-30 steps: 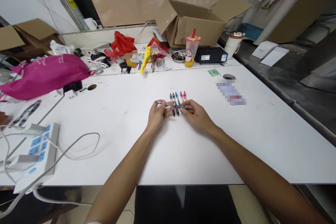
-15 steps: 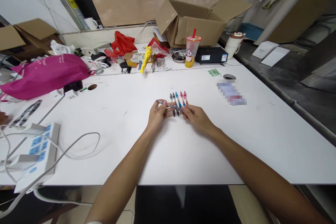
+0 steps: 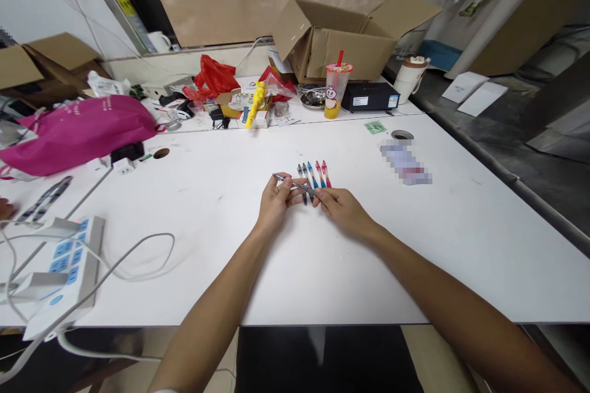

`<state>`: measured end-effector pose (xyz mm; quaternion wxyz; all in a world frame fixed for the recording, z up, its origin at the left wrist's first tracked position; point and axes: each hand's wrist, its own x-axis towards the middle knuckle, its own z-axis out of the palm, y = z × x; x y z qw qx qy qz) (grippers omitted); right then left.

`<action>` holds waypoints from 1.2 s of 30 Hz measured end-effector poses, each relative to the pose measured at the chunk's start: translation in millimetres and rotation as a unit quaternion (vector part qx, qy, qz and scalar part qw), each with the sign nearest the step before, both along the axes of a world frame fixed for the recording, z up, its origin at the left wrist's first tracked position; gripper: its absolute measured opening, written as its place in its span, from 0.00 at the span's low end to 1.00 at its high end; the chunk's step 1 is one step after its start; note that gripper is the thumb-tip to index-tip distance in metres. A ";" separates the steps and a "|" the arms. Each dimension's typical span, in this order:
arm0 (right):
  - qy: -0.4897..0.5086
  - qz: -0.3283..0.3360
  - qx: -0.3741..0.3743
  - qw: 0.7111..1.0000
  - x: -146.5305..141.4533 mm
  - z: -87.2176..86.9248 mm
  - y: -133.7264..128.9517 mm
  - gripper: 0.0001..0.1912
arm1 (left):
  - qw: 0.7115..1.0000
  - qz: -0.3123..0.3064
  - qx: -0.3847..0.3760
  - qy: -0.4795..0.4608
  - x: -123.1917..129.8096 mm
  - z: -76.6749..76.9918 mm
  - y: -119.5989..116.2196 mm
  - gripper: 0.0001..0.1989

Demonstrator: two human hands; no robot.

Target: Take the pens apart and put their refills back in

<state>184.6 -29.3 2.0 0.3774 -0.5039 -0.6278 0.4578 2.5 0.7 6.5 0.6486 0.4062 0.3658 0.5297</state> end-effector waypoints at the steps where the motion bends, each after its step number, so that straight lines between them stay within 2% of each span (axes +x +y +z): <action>1: 0.014 0.008 -0.015 1.000 -0.5 0.3 0.1 0.27 | 1.000 -0.004 0.002 -0.004 0.1 0.0 0.1 0.20; 7: 0.003 -0.006 0.031 0.999 -1.7 0.7 0.0 0.22 | 1.000 -0.001 0.006 -0.014 1.5 0.9 -2.2 0.20; 14: 0.036 0.033 -0.020 0.999 -3.3 1.0 -1.9 0.25 | 0.999 0.001 0.043 -0.021 1.6 2.2 -5.3 0.21; 19: 0.081 0.004 0.021 0.997 -1.6 3.0 -0.8 0.25 | 0.996 0.077 0.034 -0.001 0.4 1.3 -4.4 0.32; 21: 0.080 -0.021 0.032 0.996 1.3 2.7 1.1 0.24 | 0.995 0.089 0.037 0.015 -2.1 0.4 -3.2 0.29; 25: 0.060 -0.047 0.054 0.996 4.5 1.9 2.8 0.22 | 0.996 0.071 0.037 0.033 -6.6 -0.8 -0.5 0.25; 28: 0.037 -0.055 0.067 0.996 4.6 1.6 1.9 0.19 | 0.997 0.054 0.037 0.036 -8.2 0.5 0.9 0.24; 31: -0.033 -0.080 0.101 0.991 6.8 0.9 2.9 0.14 | 0.997 0.033 0.045 0.057 -10.3 1.4 2.3 0.22; 36: -0.179 -0.129 0.202 0.954 17.8 -3.0 12.0 0.08 | 0.991 0.042 0.020 0.124 -17.0 -5.0 8.1 0.22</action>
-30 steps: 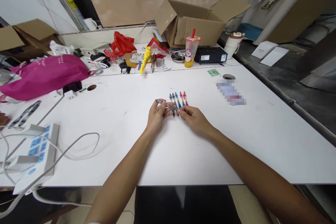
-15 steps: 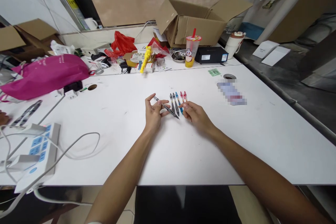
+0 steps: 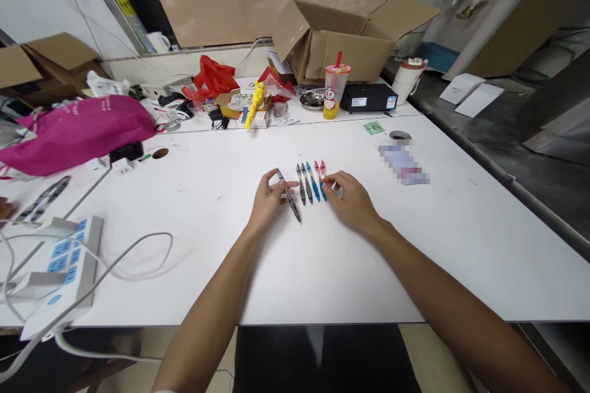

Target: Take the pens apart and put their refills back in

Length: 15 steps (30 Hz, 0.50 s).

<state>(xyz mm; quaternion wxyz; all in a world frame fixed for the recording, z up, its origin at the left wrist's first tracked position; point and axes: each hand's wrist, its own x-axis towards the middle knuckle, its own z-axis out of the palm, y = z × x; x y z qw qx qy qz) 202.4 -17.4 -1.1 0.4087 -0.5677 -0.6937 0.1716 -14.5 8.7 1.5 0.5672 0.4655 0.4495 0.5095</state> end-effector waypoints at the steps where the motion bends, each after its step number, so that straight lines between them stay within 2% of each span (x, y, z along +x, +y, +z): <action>1: -0.015 -0.017 -0.001 1.000 2.5 -1.2 1.9 0.08 | 1.000 0.017 -0.003 0.025 -1.7 -1.9 1.9 0.19; 5: -0.075 -0.070 -0.081 0.991 8.6 -5.2 6.9 0.08 | 0.990 0.025 -0.015 0.135 -8.5 -6.4 11.7 0.12; 9: -0.148 -0.097 -0.134 0.975 6.3 -5.6 8.8 0.12 | 0.962 0.042 -0.034 0.269 -9.9 -2.2 26.5 0.10; 11: -0.183 -0.107 -0.153 0.965 4.1 -3.7 9.1 0.13 | 0.934 0.035 -0.030 0.354 -6.5 3.4 34.9 0.12; 12: -0.200 -0.110 -0.164 0.960 3.2 -2.4 9.1 0.13 | 0.913 0.017 -0.020 0.408 -3.6 6.7 39.0 0.12; 14: -0.228 -0.112 -0.183 0.950 2.1 0.4 8.9 0.13 | 0.851 -0.021 -0.010 0.525 4.2 13.2 46.6 0.11; 15: -0.238 -0.112 -0.190 0.946 1.8 1.6 8.7 0.13 | 0.840 -0.029 -0.007 0.541 8.8 15.8 50.0 0.09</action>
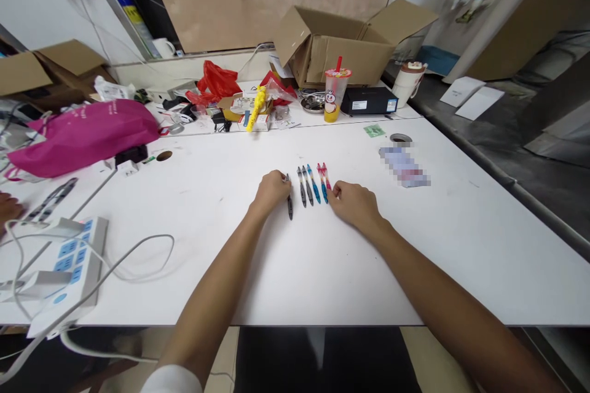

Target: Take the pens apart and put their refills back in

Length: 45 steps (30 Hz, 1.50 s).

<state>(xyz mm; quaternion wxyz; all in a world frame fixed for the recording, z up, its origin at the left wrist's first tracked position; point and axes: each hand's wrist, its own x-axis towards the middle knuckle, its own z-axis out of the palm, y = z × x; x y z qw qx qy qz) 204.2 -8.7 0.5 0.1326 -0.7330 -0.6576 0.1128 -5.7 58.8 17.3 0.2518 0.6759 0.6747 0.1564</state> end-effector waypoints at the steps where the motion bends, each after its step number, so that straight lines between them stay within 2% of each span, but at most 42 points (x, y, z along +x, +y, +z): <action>1: -0.009 0.001 -0.005 1.000 -0.1 0.9 -0.2 0.13 | 1.000 -0.006 0.000 0.009 4.9 2.0 3.2 0.08; 5: -0.033 0.010 -0.010 0.999 0.5 1.4 -0.1 0.14 | 0.999 -0.018 0.015 0.040 21.8 3.2 13.9 0.07; 9: -0.032 0.020 -0.005 0.999 1.9 -0.5 0.4 0.14 | 0.998 -0.015 0.037 0.056 27.7 -0.5 21.3 0.09; 15: 0.024 0.022 0.013 0.999 2.7 -0.7 0.3 0.15 | 0.996 -0.027 0.067 0.050 24.5 -5.6 23.1 0.13; 19: 0.084 -0.001 0.029 0.996 4.6 0.5 0.8 0.14 | 0.995 -0.028 0.088 0.045 24.1 -4.1 17.9 0.14; 22: 0.150 -0.026 0.057 0.987 7.1 1.8 0.6 0.14 | 0.992 -0.017 0.124 -0.008 23.6 -0.1 10.4 0.14; 24: 0.233 -0.013 0.077 0.969 7.2 2.5 -0.5 0.15 | 0.986 -0.009 0.124 -0.109 21.7 2.5 2.8 0.13; 26: 0.343 0.031 0.069 0.936 5.4 3.0 -2.1 0.16 | 0.958 -0.003 0.051 -0.284 18.1 3.9 -7.0 0.14; 28: 0.430 0.080 0.037 0.898 2.0 3.5 -3.8 0.17 | 0.895 -0.025 -0.030 -0.445 13.0 3.6 -18.3 0.16; 29: 0.459 0.099 0.019 0.883 0.2 3.9 -4.6 0.17 | 0.865 -0.034 -0.045 -0.499 10.3 2.8 -24.0 0.16; 31: 0.503 0.123 -0.026 0.855 -3.2 5.2 -6.0 0.18 | 0.816 -0.042 -0.057 -0.574 5.5 0.0 -34.5 0.14; 33: 0.543 0.138 -0.104 0.822 -5.9 6.9 -7.7 0.22 | 0.781 -0.043 -0.071 -0.619 2.9 -3.7 -42.9 0.13; 35: 0.559 0.158 -0.186 0.792 -8.1 8.4 -10.0 0.26 | 0.767 -0.038 -0.068 -0.637 2.9 -7.2 -49.0 0.15; 36: 0.554 0.171 -0.204 0.789 -8.9 8.9 -11.4 0.27 | 0.767 -0.034 -0.063 -0.637 3.7 -8.8 -51.4 0.16; 37: 0.539 0.182 -0.199 0.798 -9.4 9.2 -13.1 0.27 | 0.770 -0.028 -0.055 -0.635 4.8 -10.1 -53.4 0.17; 38: 0.512 0.191 -0.170 0.820 -9.7 9.4 -14.8 0.25 | 0.773 -0.020 -0.048 -0.632 5.9 -11.2 -55.0 0.18; 40: 0.427 0.194 -0.076 0.880 -9.7 9.5 -18.3 0.22 | 0.780 0.000 -0.038 -0.625 7.7 -13.1 -57.3 0.19; 42: 0.341 0.185 -0.008 0.922 -9.4 9.2 -20.8 0.19 | 0.783 0.023 -0.042 -0.620 8.6 -14.3 -58.4 0.18; 43: 0.320 0.179 0.005 0.930 -9.6 8.9 -21.5 0.19 | 0.783 0.033 -0.047 -0.619 8.7 -14.7 -58.6 0.18; 45: 0.337 0.170 0.008 0.926 -10.8 8.3 -21.6 0.20 | 0.782 0.049 -0.055 -0.619 8.6 -14.8 -58.8 0.16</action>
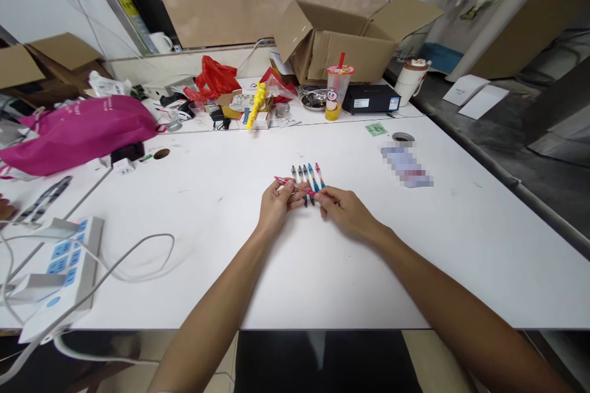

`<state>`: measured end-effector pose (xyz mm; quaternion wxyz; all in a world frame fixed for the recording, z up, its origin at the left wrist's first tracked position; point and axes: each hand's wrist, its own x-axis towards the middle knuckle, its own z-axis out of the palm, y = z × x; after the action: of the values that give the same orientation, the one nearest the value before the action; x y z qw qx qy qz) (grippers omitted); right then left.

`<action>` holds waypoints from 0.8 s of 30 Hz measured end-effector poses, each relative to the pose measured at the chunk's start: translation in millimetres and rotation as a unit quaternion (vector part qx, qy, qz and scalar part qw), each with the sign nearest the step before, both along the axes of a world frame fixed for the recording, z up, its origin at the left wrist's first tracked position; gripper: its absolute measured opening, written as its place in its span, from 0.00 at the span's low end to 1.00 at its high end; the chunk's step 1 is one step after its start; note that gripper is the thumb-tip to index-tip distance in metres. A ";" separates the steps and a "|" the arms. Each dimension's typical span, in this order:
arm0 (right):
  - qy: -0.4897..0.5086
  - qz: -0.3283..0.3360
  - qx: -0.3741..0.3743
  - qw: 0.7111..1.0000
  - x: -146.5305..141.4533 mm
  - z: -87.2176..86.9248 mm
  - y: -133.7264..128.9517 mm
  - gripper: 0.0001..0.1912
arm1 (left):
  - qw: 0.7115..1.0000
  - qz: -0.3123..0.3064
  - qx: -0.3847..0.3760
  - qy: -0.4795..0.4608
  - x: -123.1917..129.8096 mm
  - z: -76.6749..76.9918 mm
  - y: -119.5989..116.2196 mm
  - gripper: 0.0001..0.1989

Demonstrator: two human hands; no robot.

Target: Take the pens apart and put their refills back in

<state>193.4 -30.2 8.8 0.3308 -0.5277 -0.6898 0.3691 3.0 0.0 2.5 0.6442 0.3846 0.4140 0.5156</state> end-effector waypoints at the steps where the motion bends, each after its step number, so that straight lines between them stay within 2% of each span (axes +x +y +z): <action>1: 0.030 -0.008 0.001 1.000 -1.0 -0.4 0.6 0.19 | 1.000 0.002 -0.005 -0.002 0.0 0.3 -0.1 0.16; 3: 0.095 -0.031 0.015 0.995 -3.2 -1.3 2.4 0.15 | 1.000 0.007 -0.012 -0.006 0.2 1.5 -0.5 0.15; 6: 0.149 -0.048 0.004 0.988 -4.9 -2.4 5.3 0.16 | 1.000 0.006 -0.015 -0.007 1.1 3.5 -1.7 0.15; 11: 0.144 -0.083 0.035 0.985 -2.7 -4.3 8.4 0.16 | 1.000 0.016 -0.016 -0.011 2.8 4.3 -2.9 0.15; 17: 0.149 -0.076 0.036 0.985 -2.6 -4.2 9.3 0.18 | 0.999 0.019 -0.021 -0.019 4.4 3.6 -3.9 0.14; 22: 0.113 -0.069 0.072 0.989 -3.6 -1.0 7.4 0.08 | 0.999 0.021 -0.024 -0.029 6.1 2.9 -4.1 0.12; 24: 0.102 -0.075 0.097 0.987 -4.4 -0.7 6.5 0.08 | 0.999 0.023 -0.027 -0.034 6.8 2.8 -3.8 0.11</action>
<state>189.0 -23.8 8.1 0.4754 -0.5036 -0.6433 0.3264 9.7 -3.8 5.3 0.6563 0.3394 0.4141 0.5316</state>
